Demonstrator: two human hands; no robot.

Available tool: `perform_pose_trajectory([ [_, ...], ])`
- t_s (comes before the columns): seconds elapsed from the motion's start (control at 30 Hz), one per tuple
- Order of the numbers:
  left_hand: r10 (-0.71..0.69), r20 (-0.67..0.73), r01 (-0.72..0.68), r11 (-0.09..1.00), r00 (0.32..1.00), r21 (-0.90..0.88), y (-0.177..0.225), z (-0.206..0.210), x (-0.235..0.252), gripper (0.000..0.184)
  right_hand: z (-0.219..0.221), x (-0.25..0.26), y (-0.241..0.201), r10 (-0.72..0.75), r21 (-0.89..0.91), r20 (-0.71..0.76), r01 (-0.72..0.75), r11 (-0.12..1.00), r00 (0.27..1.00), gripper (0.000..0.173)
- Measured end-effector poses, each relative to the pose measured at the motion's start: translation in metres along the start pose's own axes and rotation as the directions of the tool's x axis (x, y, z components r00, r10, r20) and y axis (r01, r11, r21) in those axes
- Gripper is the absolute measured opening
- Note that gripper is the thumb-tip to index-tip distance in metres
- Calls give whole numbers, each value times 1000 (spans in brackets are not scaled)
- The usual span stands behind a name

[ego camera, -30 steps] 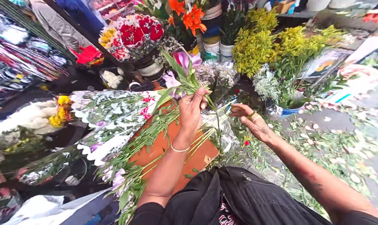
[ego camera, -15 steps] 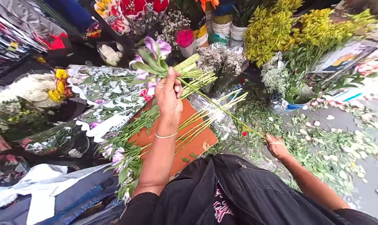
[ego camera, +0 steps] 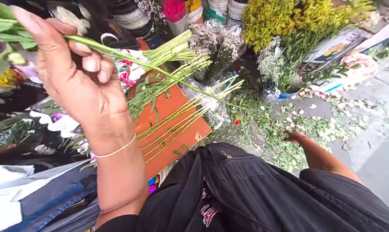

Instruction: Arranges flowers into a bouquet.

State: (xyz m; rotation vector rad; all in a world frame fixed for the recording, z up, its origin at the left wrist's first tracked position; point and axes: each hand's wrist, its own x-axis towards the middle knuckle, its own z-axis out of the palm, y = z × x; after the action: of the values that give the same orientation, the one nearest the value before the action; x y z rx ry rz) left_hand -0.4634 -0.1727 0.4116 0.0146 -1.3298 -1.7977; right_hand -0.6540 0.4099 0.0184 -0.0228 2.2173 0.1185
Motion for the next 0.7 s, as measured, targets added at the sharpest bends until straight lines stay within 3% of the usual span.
perform_pose_trajectory([
  [0.03,-28,7,28,999,1000,47,-1,11,-5,38,-11,-4,-13,-51,-1,5,51,999,999,100],
  [0.07,-59,25,56,992,998,112,-6,24,-10,37,-31,-11,-34,-143,32,-45,144,989,989,112],
  [0.13,-83,43,76,987,996,141,-26,46,-16,34,-83,-45,-99,-432,147,-206,464,873,878,109],
  [0.17,-78,37,74,992,996,99,-37,55,-15,31,-106,-69,-135,-586,174,-305,649,741,751,102],
  [0.23,-102,49,99,993,994,62,-47,67,-17,27,-129,-115,-208,-769,149,-478,902,406,425,89],
  [0.3,-104,52,102,994,993,27,-44,76,-18,28,-124,-151,-267,-824,133,-537,983,130,182,80],
  [0.37,-70,30,71,997,997,-20,-33,76,-16,29,-108,-165,-308,-831,134,-556,989,-63,22,69],
  [0.43,-21,-26,19,997,999,-70,-19,67,-12,33,-94,-176,-326,-807,203,-589,960,-191,-36,53],
  [0.5,11,-99,-21,995,995,-98,-3,48,-11,35,-91,-191,-325,-795,288,-605,921,-263,-37,36],
  [0.57,12,-194,-39,990,981,-135,10,24,-18,32,-95,-201,-312,-826,328,-564,916,-232,-7,32],
  [0.7,-148,-258,100,976,955,-192,26,2,-57,27,-82,-193,-326,-916,322,-400,940,-116,25,87],
])
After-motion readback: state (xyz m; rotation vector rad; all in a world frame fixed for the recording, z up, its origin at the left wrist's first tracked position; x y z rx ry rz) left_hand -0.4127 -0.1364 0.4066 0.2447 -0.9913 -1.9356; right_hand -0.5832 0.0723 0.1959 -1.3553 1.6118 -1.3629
